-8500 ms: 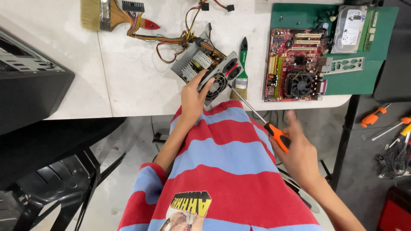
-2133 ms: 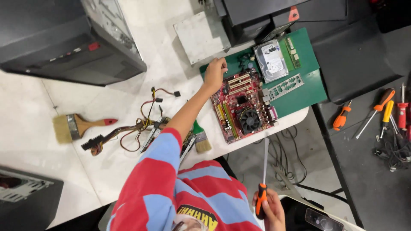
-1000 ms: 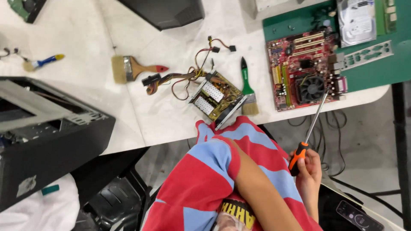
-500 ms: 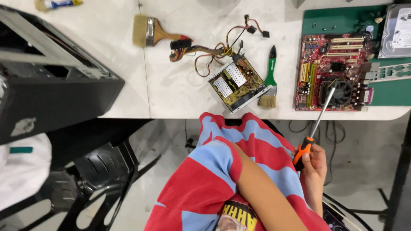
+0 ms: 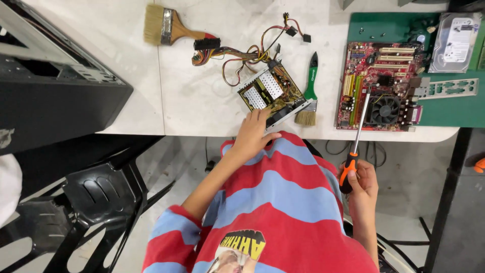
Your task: Disassembling a computer power supply unit using a screwdriver on a repair bench.
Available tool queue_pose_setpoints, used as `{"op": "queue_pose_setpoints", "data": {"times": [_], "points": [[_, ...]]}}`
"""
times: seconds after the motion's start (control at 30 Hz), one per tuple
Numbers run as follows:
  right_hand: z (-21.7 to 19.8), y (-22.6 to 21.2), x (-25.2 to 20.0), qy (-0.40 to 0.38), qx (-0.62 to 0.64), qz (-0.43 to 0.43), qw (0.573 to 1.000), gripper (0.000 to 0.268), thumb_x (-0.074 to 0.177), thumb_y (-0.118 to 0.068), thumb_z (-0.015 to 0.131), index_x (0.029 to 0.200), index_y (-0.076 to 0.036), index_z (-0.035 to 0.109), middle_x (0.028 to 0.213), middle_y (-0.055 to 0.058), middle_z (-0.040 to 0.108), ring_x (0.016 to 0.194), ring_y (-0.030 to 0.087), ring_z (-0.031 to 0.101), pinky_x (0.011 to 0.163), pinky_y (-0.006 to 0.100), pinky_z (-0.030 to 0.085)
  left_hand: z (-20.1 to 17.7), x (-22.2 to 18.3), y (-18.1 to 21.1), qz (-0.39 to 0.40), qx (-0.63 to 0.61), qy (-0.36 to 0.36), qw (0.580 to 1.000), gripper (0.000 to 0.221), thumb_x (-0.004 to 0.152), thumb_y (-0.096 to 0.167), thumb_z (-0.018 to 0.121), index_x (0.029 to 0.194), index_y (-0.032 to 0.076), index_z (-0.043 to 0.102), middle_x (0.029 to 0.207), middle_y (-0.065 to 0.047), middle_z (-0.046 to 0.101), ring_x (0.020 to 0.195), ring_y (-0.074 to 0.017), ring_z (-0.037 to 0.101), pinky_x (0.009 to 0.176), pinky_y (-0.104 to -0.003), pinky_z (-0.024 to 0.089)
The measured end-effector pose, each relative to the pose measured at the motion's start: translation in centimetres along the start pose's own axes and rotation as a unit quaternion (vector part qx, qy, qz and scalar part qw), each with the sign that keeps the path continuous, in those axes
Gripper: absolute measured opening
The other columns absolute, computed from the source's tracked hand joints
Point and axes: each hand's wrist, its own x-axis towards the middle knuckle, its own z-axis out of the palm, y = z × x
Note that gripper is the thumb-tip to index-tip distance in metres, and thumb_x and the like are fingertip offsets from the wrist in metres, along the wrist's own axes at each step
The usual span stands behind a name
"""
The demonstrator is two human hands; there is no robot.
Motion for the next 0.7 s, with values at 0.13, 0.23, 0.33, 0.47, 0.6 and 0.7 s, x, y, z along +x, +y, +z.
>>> {"op": "queue_pose_setpoints", "data": {"times": [0.13, 0.23, 0.33, 0.47, 0.6, 0.7], "points": [[0.8, -1.9, -0.4, 0.013, 0.003, 0.011, 1.0, 0.02, 0.11, -0.011, 0.052, 0.127, -0.001, 0.054, 0.101, 0.021, 0.064, 0.085, 0.025, 0.065, 0.073, 0.034, 0.055, 4.7, 1.7, -1.3, 0.005, 0.04, -0.005, 0.999, 0.072, 0.093, 0.061, 0.058, 0.136, 0.004, 0.05, 0.117, -0.018, 0.06, 0.114, -0.039, 0.063, 0.091, -0.051, 0.056], [1.4, -4.1, -1.2, 0.03, -0.011, 0.023, 0.999, 0.018, 0.113, -0.01, 0.05, 0.125, 0.0, 0.056, 0.098, 0.021, 0.064, 0.084, 0.025, 0.066, 0.067, 0.033, 0.053, 6.5, 2.9, -1.3, -0.027, 0.144, 0.035, 0.989, 0.043, 0.098, 0.039, 0.064, 0.123, 0.005, 0.055, 0.104, -0.011, 0.064, 0.096, -0.0326, 0.071, 0.076, -0.045, 0.062], [1.7, -5.9, -2.0, 0.071, -0.069, 0.063, 0.993, 0.025, 0.107, -0.014, 0.055, 0.129, -0.003, 0.06, 0.101, 0.017, 0.07, 0.08, 0.021, 0.065, 0.069, 0.03, 0.051, 3.6, 2.7, 0.2, 0.004, 0.14, 0.055, 0.989, 0.037, 0.105, 0.031, 0.057, 0.119, -0.002, 0.055, 0.113, -0.019, 0.061, 0.091, -0.0369, 0.066, 0.068, -0.043, 0.057], [2.1, -8.2, -3.4, 0.053, -0.205, 0.032, 0.977, 0.03, 0.1, -0.018, 0.064, 0.127, -0.004, 0.068, 0.106, 0.009, 0.072, 0.088, 0.015, 0.065, 0.08, 0.027, 0.051, -1.2, 2.9, 1.5, -0.067, -0.144, 0.044, 0.986, 0.035, 0.108, 0.029, 0.041, 0.126, -0.001, 0.048, 0.114, -0.025, 0.06, 0.092, -0.0467, 0.064, 0.075, -0.057, 0.046], [2.9, -9.4, -3.8, -0.006, -0.273, 0.02, 0.962, 0.034, 0.093, -0.018, 0.071, 0.124, -0.006, 0.073, 0.118, 0.006, 0.077, 0.068, 0.012, 0.062, 0.072, 0.024, 0.054, -4.0, 3.5, 1.7, -0.071, -0.297, 0.129, 0.943, 0.034, 0.11, 0.036, 0.033, 0.115, 0.004, 0.047, 0.091, -0.009, 0.055, 0.076, -0.0228, 0.054, 0.072, -0.041, 0.045], [3.3, -9.3, -3.5, -0.018, -0.29, 0.018, 0.957, 0.035, 0.087, -0.015, 0.077, 0.121, -0.006, 0.076, 0.12, 0.008, 0.078, 0.11, 0.014, 0.072, 0.097, 0.026, 0.056, -3.6, 3.3, 1.3, -0.066, -0.29, 0.159, 0.941, 0.039, 0.11, 0.036, 0.031, 0.118, 0.003, 0.048, 0.102, -0.013, 0.059, 0.088, -0.0257, 0.057, 0.081, -0.041, 0.048]]}}
